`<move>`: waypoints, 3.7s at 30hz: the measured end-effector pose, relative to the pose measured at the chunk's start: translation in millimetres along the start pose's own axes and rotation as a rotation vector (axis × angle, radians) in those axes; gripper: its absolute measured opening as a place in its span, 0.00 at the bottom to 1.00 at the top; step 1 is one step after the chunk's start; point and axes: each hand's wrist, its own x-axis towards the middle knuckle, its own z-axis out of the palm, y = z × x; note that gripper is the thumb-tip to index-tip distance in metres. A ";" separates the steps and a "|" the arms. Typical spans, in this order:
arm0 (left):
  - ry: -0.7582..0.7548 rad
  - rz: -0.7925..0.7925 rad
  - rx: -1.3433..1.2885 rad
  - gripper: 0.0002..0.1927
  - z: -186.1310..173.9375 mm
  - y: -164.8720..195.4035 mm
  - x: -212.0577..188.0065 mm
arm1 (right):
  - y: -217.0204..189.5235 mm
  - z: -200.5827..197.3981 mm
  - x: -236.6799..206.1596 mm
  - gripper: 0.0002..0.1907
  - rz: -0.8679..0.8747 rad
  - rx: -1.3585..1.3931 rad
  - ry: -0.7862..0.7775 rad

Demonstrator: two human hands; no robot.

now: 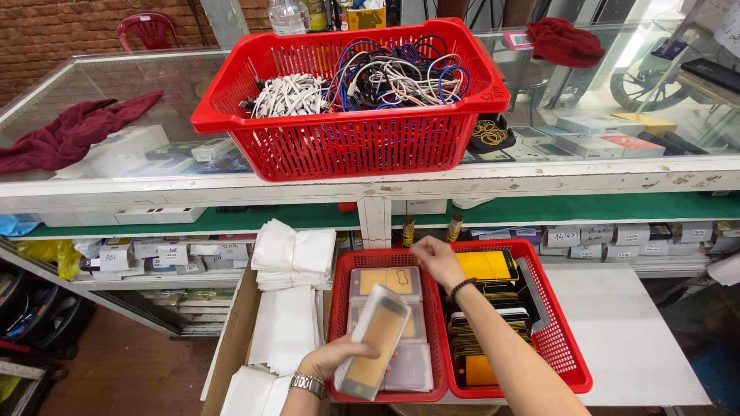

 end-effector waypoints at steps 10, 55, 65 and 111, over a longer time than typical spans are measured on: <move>0.424 0.270 -0.436 0.30 1.6 -2.4 38.9 | 16.4 48.0 -7.2 0.27 -0.105 -0.555 0.198; 0.409 0.188 0.339 0.19 22.4 53.5 65.9 | 59.0 -105.9 -40.6 0.16 0.099 0.118 0.809; 0.871 0.439 0.173 0.20 42.4 26.4 90.3 | 78.9 -63.9 -93.7 0.38 0.084 -1.059 1.139; 1.117 0.412 0.666 0.38 12.0 35.6 86.7 | 45.4 67.2 -38.7 0.25 0.090 -0.608 0.220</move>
